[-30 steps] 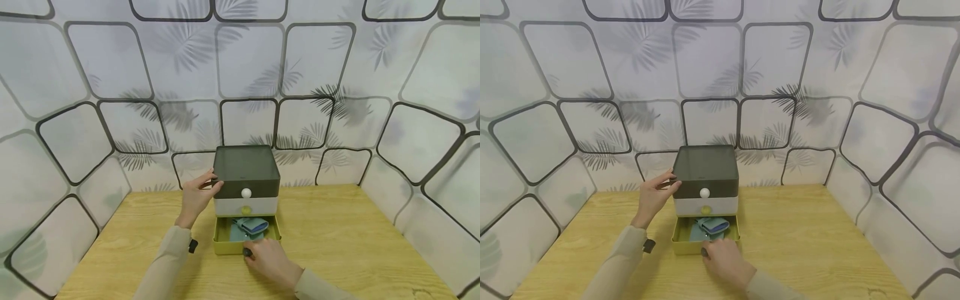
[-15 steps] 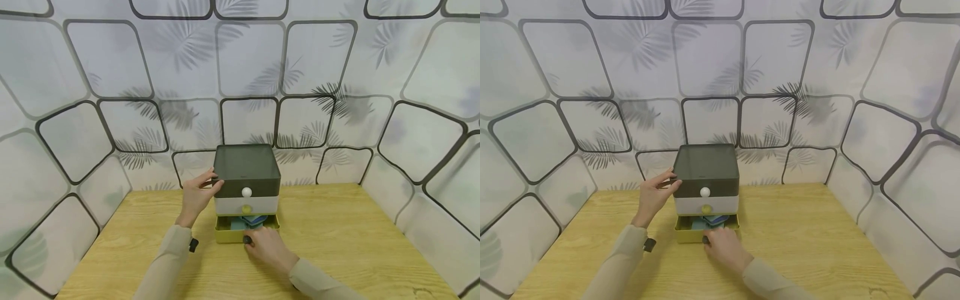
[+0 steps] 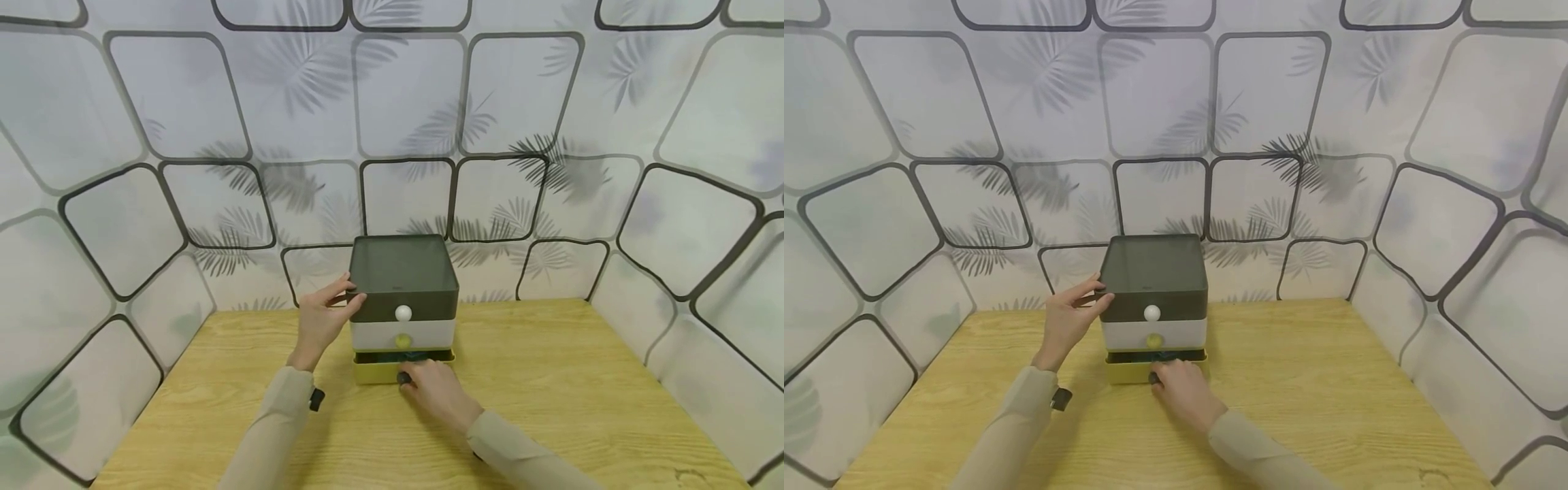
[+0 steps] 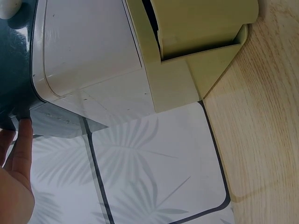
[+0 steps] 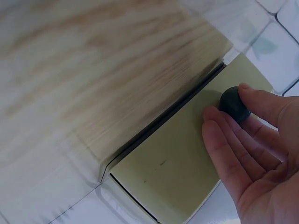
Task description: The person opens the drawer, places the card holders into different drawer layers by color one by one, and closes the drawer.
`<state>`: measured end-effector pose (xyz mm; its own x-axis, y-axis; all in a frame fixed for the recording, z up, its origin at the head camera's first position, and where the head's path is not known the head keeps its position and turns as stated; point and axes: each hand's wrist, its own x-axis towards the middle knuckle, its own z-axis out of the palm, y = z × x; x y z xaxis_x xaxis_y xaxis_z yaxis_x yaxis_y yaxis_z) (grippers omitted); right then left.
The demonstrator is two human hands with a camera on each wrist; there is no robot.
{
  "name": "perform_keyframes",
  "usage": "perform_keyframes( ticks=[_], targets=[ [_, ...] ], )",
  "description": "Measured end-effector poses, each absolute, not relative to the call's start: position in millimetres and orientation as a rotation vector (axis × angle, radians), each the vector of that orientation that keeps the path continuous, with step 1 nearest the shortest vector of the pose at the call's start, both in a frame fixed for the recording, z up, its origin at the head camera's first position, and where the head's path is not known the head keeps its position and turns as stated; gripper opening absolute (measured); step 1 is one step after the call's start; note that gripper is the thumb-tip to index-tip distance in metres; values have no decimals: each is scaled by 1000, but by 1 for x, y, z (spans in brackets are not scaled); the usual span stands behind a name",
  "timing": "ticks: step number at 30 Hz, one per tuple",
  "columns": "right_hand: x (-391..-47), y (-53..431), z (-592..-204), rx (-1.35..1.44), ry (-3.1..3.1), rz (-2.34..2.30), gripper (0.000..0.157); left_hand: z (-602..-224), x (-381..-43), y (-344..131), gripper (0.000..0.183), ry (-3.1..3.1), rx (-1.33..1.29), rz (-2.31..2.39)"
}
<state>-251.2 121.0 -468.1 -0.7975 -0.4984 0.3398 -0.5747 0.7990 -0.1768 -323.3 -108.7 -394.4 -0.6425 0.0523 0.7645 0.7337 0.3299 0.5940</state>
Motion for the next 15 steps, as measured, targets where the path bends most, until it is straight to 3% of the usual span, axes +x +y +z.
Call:
perform_keyframes(
  ticks=[15],
  targets=[
    [-267,118,-471,779,-2672,413,19,-388,-317,-104,19,-1942,-669,-1343]
  ],
)
